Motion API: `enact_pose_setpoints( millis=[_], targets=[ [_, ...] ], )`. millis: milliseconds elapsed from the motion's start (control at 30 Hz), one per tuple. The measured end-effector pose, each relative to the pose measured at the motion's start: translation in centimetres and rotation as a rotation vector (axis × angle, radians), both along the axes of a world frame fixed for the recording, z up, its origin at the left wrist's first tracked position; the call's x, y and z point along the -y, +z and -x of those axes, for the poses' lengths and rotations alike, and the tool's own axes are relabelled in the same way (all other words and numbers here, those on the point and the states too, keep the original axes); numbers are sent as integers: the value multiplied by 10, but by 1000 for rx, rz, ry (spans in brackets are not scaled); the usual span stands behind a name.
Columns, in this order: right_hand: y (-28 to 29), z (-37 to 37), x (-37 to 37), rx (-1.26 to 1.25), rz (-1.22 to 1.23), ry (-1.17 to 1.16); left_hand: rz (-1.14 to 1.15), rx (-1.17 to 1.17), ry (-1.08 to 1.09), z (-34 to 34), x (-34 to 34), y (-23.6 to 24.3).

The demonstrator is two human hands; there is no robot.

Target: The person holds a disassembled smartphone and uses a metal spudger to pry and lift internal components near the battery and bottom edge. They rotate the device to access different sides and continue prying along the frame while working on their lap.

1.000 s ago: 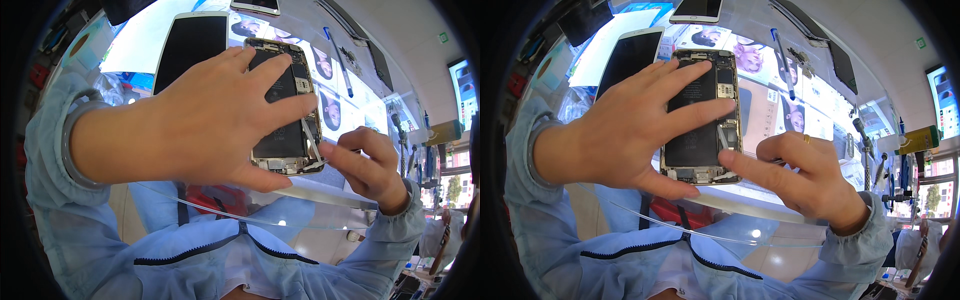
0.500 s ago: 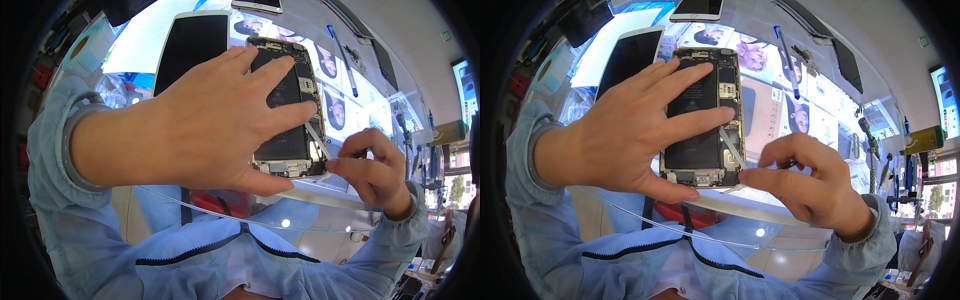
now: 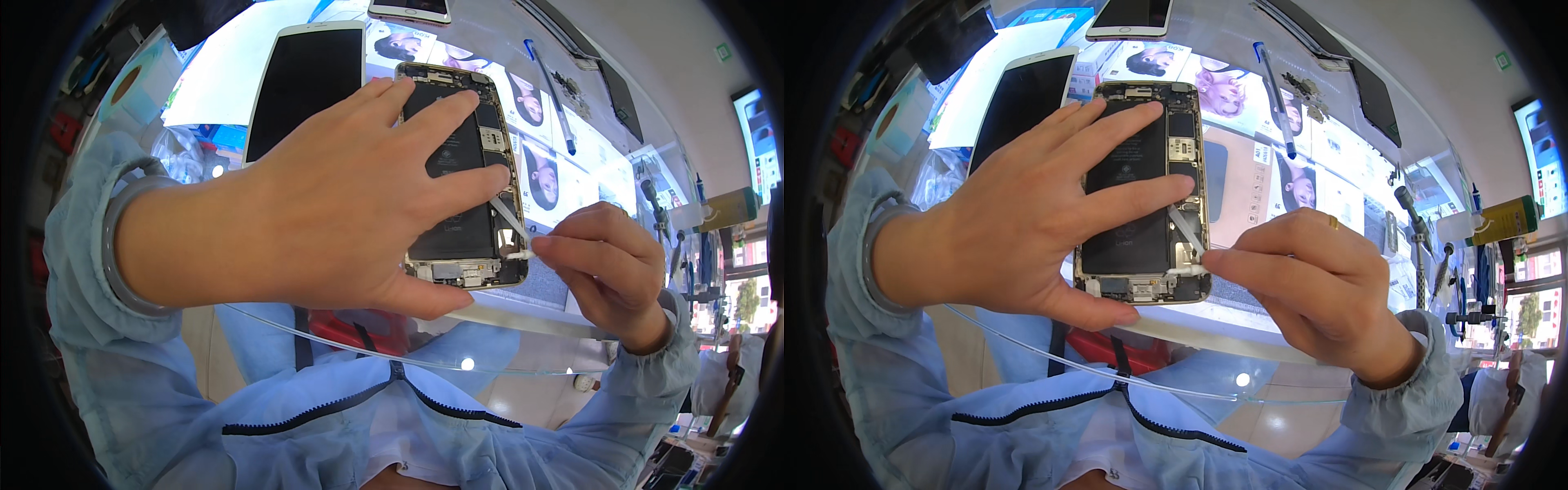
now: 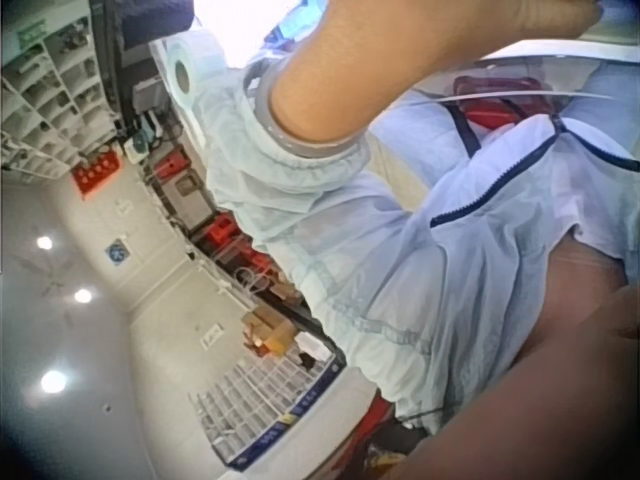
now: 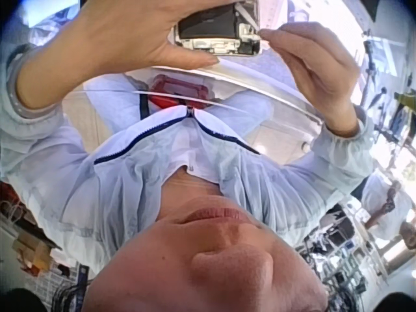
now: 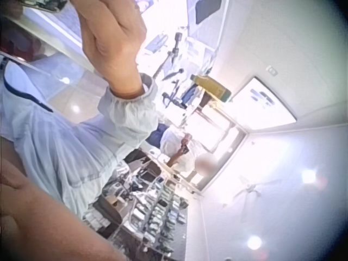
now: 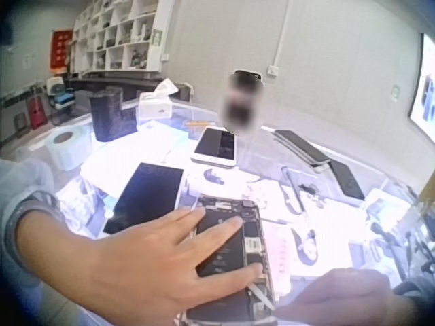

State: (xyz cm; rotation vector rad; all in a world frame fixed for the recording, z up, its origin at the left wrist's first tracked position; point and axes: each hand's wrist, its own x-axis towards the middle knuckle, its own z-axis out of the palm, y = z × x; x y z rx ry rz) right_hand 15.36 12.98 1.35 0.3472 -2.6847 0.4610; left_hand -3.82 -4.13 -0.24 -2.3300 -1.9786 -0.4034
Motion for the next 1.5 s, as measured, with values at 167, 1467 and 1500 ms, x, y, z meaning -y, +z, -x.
enact_pose_setpoints(
  millis=[167,1467,1500],
  targets=[
    [0,-1,2,20,19,-40,-4,0,-1,-1,-1,1],
    [8,-11,7,-52,-357,-190,-7,-43,-14,0,-1,4],
    [6,-10,4,-63,-342,-188,-6,-42,-16,0,-2,4]
  ],
)
